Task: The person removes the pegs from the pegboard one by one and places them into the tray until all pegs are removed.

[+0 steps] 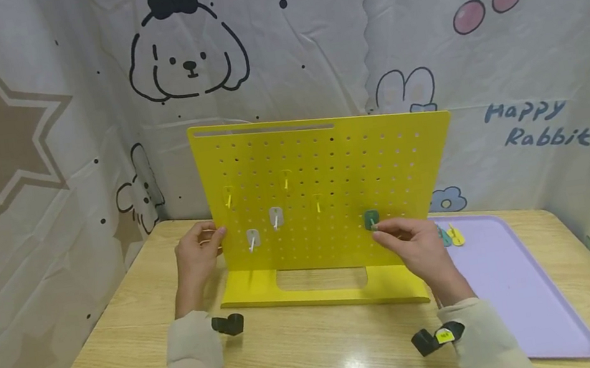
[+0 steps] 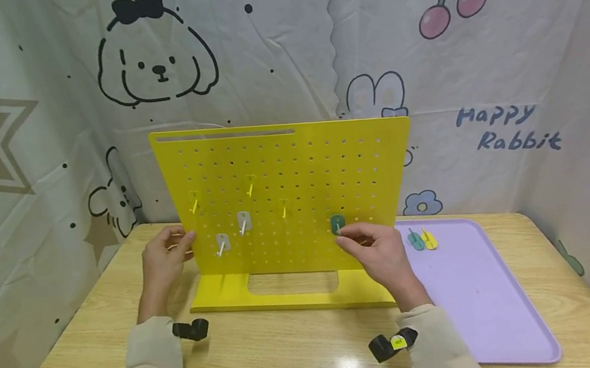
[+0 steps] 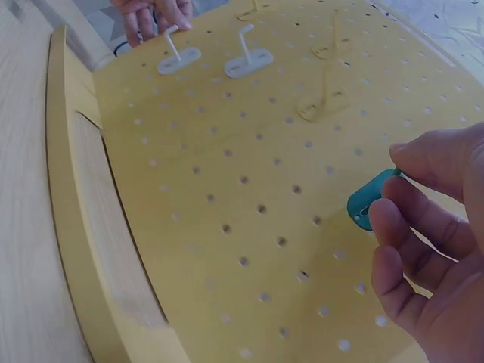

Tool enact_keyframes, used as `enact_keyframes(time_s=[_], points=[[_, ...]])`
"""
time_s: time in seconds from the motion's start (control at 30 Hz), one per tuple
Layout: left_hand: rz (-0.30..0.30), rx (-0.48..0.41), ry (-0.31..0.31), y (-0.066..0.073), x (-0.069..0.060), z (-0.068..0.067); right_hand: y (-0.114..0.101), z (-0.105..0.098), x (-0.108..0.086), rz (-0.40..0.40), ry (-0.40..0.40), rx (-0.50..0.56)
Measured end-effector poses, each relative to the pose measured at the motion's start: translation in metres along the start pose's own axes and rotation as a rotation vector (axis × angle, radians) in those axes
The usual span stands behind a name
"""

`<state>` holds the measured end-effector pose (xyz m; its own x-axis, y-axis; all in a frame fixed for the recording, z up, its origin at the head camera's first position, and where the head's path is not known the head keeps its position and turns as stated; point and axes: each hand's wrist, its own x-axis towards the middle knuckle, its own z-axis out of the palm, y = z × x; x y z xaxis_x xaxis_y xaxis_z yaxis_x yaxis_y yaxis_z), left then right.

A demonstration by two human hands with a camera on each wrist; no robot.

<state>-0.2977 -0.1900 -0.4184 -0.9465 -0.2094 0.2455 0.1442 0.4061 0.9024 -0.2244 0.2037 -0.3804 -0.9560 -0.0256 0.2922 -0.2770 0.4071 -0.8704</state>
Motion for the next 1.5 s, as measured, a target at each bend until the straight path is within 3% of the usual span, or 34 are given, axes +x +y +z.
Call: enact_keyframes(time_s=[0.3,0.6,0.9,1.17,1.5], points=[[0.009,-0.005,0.001,0.0,0.0,0.0,0.007,-0.037,-0.015,-0.063,0.093,-0.112],[0.002,-0.011,0.009,0.001,0.0,0.001,0.021,-0.073,-0.025,0.011,0.181,-0.157],[-0.002,-0.001,0.006,0.002,-0.001,0.001,0.04,-0.099,-0.027,0.167,0.116,-0.328],[0.007,0.0,0.011,0.001,0.0,0.0,0.066,-0.107,-0.021,0.318,0.008,-0.297],[-0.011,0.006,0.002,0.003,-0.001,0.0,0.09,-0.107,-0.012,0.329,-0.039,-0.281]])
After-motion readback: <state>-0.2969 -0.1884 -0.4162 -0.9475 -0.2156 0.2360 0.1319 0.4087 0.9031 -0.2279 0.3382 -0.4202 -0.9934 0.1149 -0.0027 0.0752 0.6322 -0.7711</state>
